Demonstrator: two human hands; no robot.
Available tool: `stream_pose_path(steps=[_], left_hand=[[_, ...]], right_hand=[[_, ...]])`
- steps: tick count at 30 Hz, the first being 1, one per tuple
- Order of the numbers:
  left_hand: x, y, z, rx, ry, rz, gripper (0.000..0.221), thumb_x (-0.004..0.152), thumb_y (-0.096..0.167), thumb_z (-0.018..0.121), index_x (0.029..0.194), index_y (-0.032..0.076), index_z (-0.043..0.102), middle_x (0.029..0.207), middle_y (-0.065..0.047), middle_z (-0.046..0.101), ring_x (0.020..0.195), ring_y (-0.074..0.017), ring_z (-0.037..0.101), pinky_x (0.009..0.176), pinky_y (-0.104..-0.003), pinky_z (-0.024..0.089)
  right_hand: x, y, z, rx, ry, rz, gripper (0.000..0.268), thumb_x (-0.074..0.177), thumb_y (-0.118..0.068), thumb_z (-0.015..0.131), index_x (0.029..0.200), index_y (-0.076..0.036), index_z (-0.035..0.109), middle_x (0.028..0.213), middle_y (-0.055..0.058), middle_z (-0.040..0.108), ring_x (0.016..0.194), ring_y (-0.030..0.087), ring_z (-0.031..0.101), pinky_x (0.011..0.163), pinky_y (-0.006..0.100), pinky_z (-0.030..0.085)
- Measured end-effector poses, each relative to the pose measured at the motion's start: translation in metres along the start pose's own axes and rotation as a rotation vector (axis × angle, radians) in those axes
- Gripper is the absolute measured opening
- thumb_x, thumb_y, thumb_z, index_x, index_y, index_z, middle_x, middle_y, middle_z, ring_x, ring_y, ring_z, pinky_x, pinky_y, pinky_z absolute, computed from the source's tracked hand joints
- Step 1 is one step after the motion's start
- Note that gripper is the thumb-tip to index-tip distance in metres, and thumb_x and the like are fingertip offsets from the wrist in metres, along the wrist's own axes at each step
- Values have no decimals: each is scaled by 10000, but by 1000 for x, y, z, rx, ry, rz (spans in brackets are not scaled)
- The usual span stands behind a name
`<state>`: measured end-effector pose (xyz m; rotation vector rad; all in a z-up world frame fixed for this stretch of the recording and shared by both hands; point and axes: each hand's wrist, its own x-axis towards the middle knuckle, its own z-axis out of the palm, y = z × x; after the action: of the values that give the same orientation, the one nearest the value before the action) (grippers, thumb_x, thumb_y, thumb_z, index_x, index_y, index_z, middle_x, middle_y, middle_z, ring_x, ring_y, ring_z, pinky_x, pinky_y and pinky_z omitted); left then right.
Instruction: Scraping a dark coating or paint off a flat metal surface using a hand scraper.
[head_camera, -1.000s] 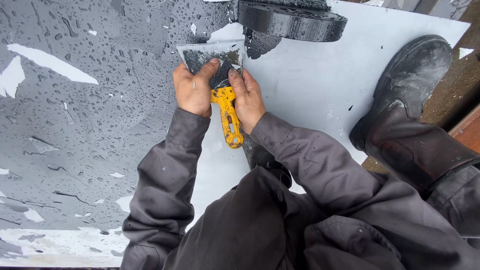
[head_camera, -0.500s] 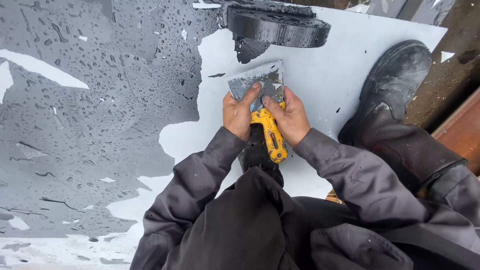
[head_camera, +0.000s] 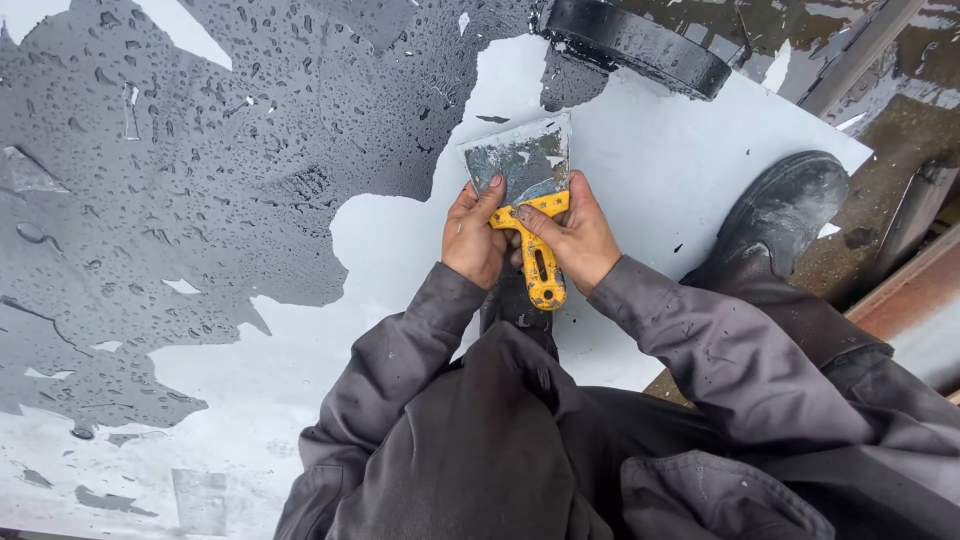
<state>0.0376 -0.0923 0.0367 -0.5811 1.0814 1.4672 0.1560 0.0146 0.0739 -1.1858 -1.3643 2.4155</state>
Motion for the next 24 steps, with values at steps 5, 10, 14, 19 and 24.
stream_pose_path(steps=[5,10,14,19,24], left_hand=[[12,-21,-14,-50,-115,29,191,1096,218,613,1186,53,581,1030,-121,709,805,-204,651,606,-348,509],[10,-22,-6,-109,-85,-52,185,1045,173,577,1167,35,566,1077,-122,708,932,-241,703,807,-409,602],[15,-29,-12,-198,50,-81,171,1075,146,555,1161,4,514,1111,-179,676,961,-301,713,854,-470,603],[19,-19,-3,-272,131,1,229,1056,138,534,1238,0,533,1161,-149,674,995,-275,719,869,-445,614],[48,-1,1,-258,76,52,220,1039,132,533,1218,3,531,1124,-130,675,962,-275,715,790,-442,627]], right_hand=[[-6,6,-1,217,82,326,338,1001,-130,607,1235,-108,364,968,114,660,696,191,691,555,372,625],[-11,13,-22,176,92,395,309,1045,-180,599,1267,-90,405,983,115,662,741,188,691,587,355,615],[-8,10,-16,288,47,445,305,1043,-228,548,1295,-120,415,947,104,665,717,199,694,569,355,613],[-8,-2,3,170,21,574,278,1046,-271,465,1298,-159,435,738,89,625,510,178,597,417,309,489],[23,-25,17,27,53,602,212,1075,-246,431,1239,-117,467,644,68,561,397,149,478,336,298,363]])
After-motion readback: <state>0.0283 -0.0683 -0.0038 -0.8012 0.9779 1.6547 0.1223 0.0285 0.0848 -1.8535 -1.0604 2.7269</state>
